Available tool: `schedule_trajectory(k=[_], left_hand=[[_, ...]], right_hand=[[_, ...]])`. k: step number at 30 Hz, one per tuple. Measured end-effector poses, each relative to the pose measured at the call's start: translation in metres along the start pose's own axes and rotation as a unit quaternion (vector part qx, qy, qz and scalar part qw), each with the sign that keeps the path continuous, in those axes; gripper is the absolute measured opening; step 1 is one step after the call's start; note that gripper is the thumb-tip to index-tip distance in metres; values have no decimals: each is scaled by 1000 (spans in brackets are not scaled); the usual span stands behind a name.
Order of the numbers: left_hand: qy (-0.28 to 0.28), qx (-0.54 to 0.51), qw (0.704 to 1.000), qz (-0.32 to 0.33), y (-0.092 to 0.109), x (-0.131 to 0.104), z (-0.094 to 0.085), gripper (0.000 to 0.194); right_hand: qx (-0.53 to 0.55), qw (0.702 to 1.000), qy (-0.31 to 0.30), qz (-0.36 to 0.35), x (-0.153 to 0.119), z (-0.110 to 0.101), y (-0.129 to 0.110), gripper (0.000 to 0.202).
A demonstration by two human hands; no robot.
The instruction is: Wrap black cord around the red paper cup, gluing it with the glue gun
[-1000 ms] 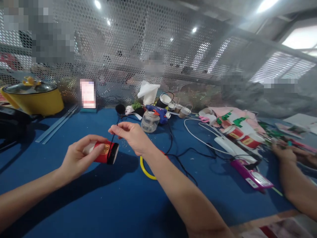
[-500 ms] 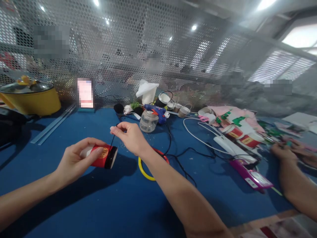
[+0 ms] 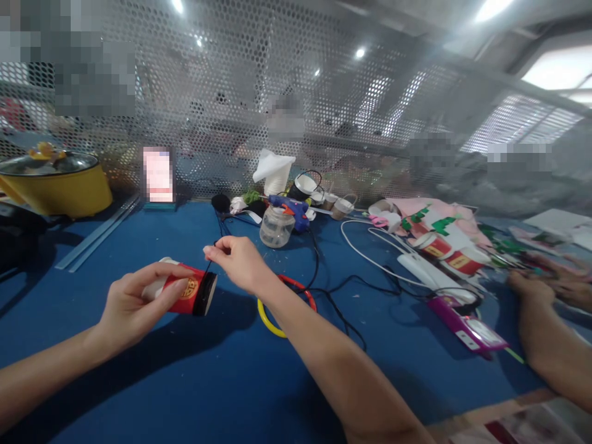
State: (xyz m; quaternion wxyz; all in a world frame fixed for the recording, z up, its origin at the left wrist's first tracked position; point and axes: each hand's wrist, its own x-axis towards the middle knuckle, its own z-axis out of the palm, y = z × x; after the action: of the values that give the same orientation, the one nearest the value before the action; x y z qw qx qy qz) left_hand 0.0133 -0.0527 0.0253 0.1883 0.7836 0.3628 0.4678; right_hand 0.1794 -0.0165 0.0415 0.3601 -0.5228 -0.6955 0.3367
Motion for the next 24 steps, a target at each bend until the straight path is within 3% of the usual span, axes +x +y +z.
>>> schedule_trajectory(k=[13, 24], left_hand=[[15, 24, 999, 36, -1, -1, 0, 11], [29, -37, 996, -73, 0, 2, 1, 15]], right_hand=[[-23, 998, -48, 23, 0, 10, 11, 28], [-17, 998, -49, 48, -1, 11, 8, 29]])
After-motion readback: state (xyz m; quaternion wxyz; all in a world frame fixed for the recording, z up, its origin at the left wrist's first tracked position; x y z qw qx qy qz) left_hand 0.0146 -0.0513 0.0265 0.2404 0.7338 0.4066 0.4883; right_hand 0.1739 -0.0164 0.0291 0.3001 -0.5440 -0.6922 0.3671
